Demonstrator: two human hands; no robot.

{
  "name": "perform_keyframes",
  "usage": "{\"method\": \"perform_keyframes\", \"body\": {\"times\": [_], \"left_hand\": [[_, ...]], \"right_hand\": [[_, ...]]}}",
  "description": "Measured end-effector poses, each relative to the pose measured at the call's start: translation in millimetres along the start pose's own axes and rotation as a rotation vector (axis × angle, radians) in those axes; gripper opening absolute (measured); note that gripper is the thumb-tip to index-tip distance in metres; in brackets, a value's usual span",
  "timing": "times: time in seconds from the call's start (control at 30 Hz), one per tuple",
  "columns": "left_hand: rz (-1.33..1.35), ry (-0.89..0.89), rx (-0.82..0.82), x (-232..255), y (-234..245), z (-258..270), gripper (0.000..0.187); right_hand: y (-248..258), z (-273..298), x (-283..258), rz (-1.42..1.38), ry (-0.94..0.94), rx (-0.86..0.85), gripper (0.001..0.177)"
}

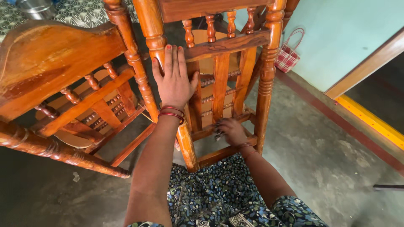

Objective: The person wipes a wooden chair with a patterned cloth, cleaning the backrest, seat, and legs. The person then moves to a second wooden chair and repeats the wiping process on its backrest and seat.

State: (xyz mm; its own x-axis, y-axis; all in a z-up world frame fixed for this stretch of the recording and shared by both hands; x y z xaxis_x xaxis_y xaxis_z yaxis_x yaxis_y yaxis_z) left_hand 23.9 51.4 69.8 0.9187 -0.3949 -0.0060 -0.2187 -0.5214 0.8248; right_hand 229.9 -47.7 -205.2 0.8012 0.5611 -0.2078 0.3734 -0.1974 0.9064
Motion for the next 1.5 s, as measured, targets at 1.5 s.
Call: {"method": "perform_keyframes", "body": {"times": [1.5], "left_hand": [[0.008,0.016,0.031,2.1,3.3,3.3,0.082]], "right_hand": [[278.1,-138.8,77.2,0.223,-0.521,0.564,0.042]]}}
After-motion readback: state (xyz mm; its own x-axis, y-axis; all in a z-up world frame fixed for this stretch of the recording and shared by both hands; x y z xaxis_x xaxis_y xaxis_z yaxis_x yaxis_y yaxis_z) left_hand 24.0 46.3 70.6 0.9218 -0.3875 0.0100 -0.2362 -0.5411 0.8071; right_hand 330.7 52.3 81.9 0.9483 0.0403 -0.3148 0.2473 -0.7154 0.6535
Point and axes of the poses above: each hand's wrist, its own z-axis away from the middle knuckle, its own y-axis out of the back of the hand, x = y × z, the point moved 9 cm from there along -z, towards the middle knuckle, and after that the axes turned 15 degrees about -x, right-handed, at the moved point
